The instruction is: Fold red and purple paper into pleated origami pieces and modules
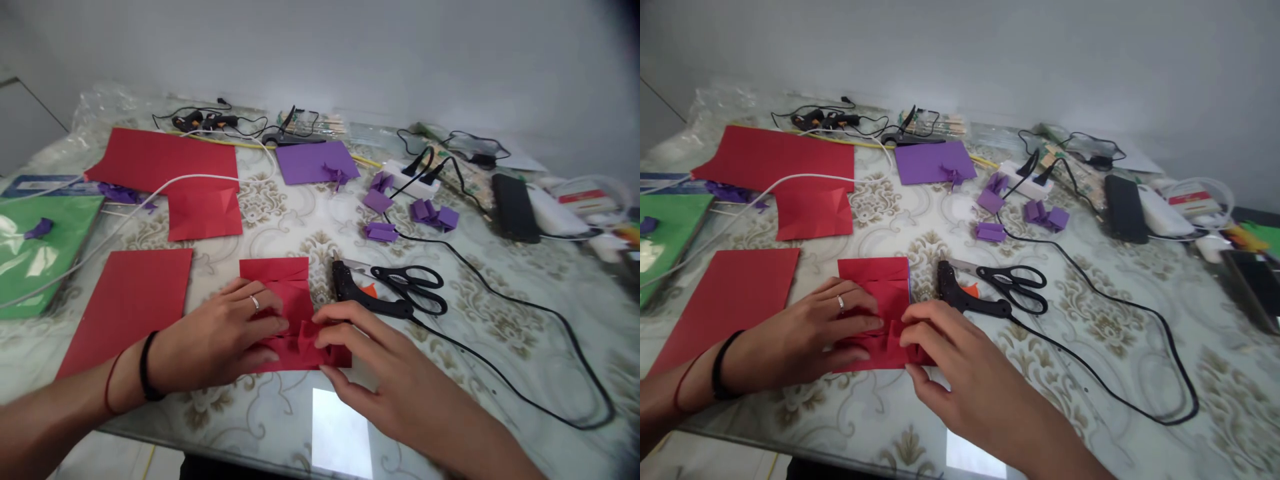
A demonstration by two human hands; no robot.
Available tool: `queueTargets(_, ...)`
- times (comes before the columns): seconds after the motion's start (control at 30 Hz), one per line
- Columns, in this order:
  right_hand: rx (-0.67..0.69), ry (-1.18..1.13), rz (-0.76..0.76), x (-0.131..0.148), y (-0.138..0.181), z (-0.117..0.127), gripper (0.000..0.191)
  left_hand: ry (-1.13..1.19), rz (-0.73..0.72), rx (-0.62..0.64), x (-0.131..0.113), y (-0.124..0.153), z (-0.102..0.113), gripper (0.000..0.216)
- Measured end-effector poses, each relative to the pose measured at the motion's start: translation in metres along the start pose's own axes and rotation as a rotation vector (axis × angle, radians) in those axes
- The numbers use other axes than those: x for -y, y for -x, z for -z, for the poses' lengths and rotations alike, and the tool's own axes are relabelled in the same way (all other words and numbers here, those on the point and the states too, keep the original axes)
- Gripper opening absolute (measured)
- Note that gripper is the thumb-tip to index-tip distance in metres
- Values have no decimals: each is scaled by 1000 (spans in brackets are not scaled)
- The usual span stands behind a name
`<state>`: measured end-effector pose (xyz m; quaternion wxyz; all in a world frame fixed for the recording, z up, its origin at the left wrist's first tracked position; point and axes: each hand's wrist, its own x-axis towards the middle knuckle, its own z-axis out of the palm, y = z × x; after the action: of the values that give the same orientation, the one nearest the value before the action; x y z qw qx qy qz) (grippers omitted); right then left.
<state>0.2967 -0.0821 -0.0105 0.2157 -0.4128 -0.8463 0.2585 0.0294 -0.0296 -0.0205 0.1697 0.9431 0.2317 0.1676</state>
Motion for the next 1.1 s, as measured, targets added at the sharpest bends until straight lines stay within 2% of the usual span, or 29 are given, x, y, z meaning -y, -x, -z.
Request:
queueTargets(0.13,-83,99,-3,4,-8,-16,12,19,33,-3,1,1,-1,16)
queueTargets(0.23,-66,142,-46,4,-9,-19,22,5,35,5,1,3,-3,13)
queueTargets(0.37,17,107,-99,4,-4,-15,25,-13,39,3,0,3,-5,11)
queueTargets(0.53,-3,102,-133,2,-1,-21,32,-2,65,-9,0,1,-6,11)
queueTargets(0.6,-18,114,-128,0,-2,-26,32,2,69,-18,0,1,-7,13)
queueTargets(0.77,-34,161,-84,-5,0,-30,34,-4,36,-42,2,1,-10,32)
queueTargets(0.93,-78,193,-12,-4,1,-30,29,1,31,-41,2,-1,-10,18)
queueTargets(1.1,-121,201,42,-1,-3,-30,15,5,30,-64,2,-3,-11,16)
